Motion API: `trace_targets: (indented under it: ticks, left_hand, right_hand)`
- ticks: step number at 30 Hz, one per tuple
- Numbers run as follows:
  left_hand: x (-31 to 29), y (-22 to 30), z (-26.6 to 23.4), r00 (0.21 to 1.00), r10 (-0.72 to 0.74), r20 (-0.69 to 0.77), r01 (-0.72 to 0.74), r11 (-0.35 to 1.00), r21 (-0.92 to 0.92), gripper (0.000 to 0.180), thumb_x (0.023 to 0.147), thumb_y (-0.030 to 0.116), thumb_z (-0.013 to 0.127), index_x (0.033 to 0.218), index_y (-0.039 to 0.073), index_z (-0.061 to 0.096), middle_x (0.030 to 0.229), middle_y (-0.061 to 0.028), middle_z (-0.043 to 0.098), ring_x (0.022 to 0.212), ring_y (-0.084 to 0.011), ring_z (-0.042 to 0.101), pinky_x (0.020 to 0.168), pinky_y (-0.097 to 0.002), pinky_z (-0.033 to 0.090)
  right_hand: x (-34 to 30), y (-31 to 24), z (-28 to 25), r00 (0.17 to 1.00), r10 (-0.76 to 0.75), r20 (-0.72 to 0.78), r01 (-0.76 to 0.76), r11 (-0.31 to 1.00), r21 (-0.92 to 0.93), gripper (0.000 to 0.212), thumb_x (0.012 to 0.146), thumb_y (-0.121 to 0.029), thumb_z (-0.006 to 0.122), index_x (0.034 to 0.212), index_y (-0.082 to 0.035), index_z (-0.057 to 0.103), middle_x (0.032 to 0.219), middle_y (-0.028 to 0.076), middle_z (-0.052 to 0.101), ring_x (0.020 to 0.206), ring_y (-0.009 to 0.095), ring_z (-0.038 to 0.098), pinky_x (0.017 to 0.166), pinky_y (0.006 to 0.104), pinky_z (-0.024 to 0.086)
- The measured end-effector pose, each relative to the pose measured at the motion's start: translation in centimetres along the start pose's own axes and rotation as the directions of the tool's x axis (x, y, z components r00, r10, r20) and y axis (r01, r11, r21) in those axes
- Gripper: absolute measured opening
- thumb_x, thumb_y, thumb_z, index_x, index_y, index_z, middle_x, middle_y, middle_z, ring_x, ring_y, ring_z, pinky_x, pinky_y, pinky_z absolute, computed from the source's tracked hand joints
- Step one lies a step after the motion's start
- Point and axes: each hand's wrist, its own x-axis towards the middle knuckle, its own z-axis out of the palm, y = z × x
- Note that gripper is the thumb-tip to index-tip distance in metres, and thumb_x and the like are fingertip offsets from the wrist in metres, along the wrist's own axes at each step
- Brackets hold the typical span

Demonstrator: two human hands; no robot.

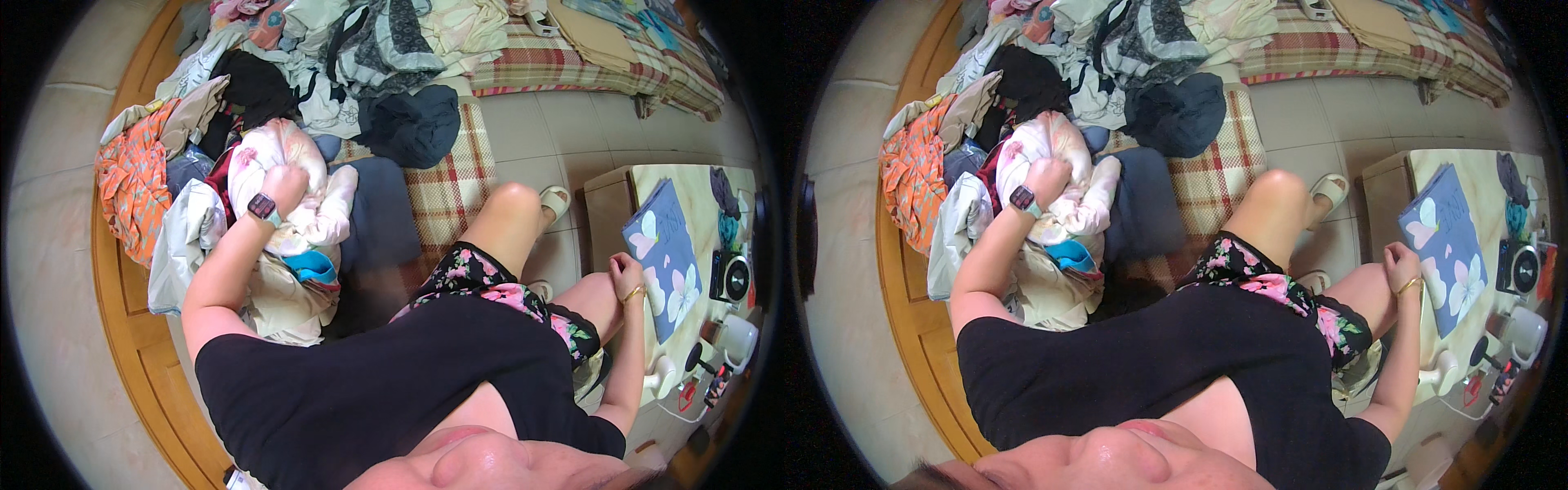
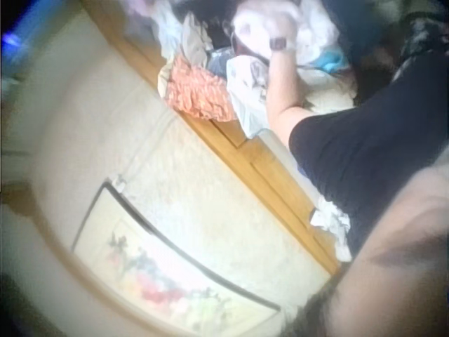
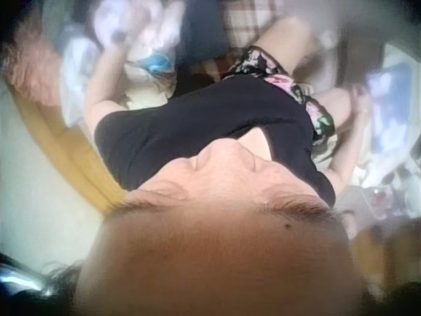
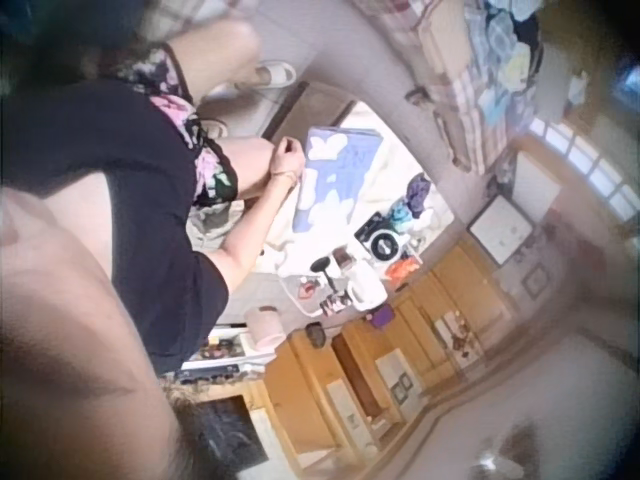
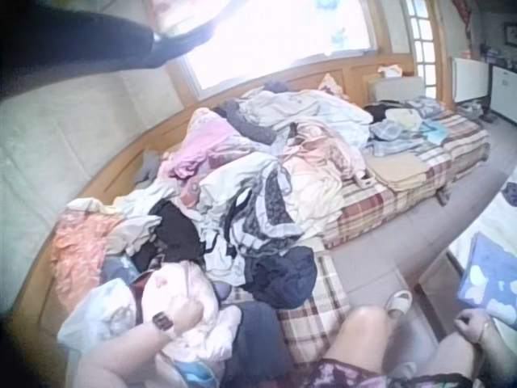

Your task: The person folds a blue floral-patterned garment on a low table, trims a loose thread with scissors, and uses a handheld steamer to smooth the fabric. The person then folds the garment neatly and places it on the table.

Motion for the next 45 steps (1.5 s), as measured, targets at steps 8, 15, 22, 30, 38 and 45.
trace_targets:
  ticks: [8, 15, 22, 30, 38, 45]
  left_hand:
    - [8.2, 5.9, 0.2, 0.990, 0.125, -0.058, -0.121, 0.990, 0.067, 0.031, 0.079, 0.038, 0.071, 0.075, 0.007, 0.072, 0.092, -0.0191, 0.071, 0.086, -0.0316, 0.069, 0.076, -0.0439, 0.054]
    - [17.9, 10.3, 7.1, 0.965, -0.245, -0.093, 0.197, 0.911, -0.361, 0.023, 0.090, 0.025, 0.060, 0.096, 0.005, 0.071, 0.101, -0.0189, 0.072, 0.096, -0.0357, 0.070, 0.081, -0.0465, 0.056]
    - [12.3, 7.1, 7.1, 0.900, -0.427, 0.087, 0.431, 0.842, -0.325, 0.028, 0.092, 0.027, 0.058, 0.099, 0.003, 0.071, 0.102, -0.0201, 0.074, 0.089, -0.0367, 0.073, 0.079, -0.0487, 0.057]
    - [12.4, 0.6, 6.8, 0.886, -0.349, 0.304, 0.317, 0.936, 0.152, 0.048, 0.099, 0.043, 0.054, 0.122, 0.005, 0.071, 0.123, -0.0164, 0.071, 0.109, -0.0290, 0.070, 0.090, -0.0389, 0.055]
    - [17.0, 3.4, 12.4, 0.873, -0.464, 0.148, 0.353, 0.812, 0.464, 0.041, 0.098, 0.027, 0.052, 0.130, 0.003, 0.061, 0.126, -0.0153, 0.058, 0.121, -0.0278, 0.055, 0.096, -0.0360, 0.045]
    - [17.5, 2.4, 12.0, 0.917, -0.309, 0.254, 0.160, 0.865, 0.476, 0.040, 0.094, 0.032, 0.057, 0.123, 0.006, 0.070, 0.130, -0.0129, 0.060, 0.125, -0.0305, 0.051, 0.099, -0.0426, 0.041]
  right_hand:
    - [0.2, 0.5, -0.1, 1.000, -0.019, -0.001, 0.019, 1.000, -0.013, 0.015, 0.091, -0.015, 0.066, 0.096, -0.002, 0.072, 0.083, 0.017, 0.072, 0.075, 0.032, 0.071, 0.072, 0.0389, 0.055]
    - [-0.3, 0.0, -0.2, 0.999, -0.013, -0.040, 0.014, 0.999, 0.035, 0.015, 0.091, -0.014, 0.066, 0.096, -0.002, 0.072, 0.084, 0.019, 0.072, 0.077, 0.033, 0.071, 0.073, 0.0399, 0.055]
    - [-0.4, -0.1, -0.2, 0.999, 0.005, -0.035, -0.006, 1.000, -0.002, 0.016, 0.092, -0.016, 0.066, 0.096, -0.002, 0.072, 0.085, 0.018, 0.073, 0.078, 0.033, 0.071, 0.073, 0.0396, 0.056]
    - [-0.3, 1.0, -0.2, 1.000, 0.025, 0.011, -0.026, 0.997, 0.074, 0.015, 0.092, -0.015, 0.066, 0.096, -0.003, 0.073, 0.084, 0.017, 0.073, 0.076, 0.031, 0.071, 0.072, 0.0386, 0.056]
    - [-0.9, 1.7, -0.2, 0.999, 0.050, 0.003, -0.050, 0.996, 0.076, 0.014, 0.092, -0.014, 0.066, 0.096, -0.002, 0.072, 0.083, 0.017, 0.072, 0.074, 0.029, 0.071, 0.070, 0.0375, 0.055]
    - [-0.7, 1.2, -0.4, 0.999, 0.045, 0.009, -0.046, 0.994, 0.101, 0.013, 0.092, -0.012, 0.066, 0.094, -0.001, 0.071, 0.080, 0.017, 0.071, 0.073, 0.027, 0.070, 0.070, 0.0366, 0.054]
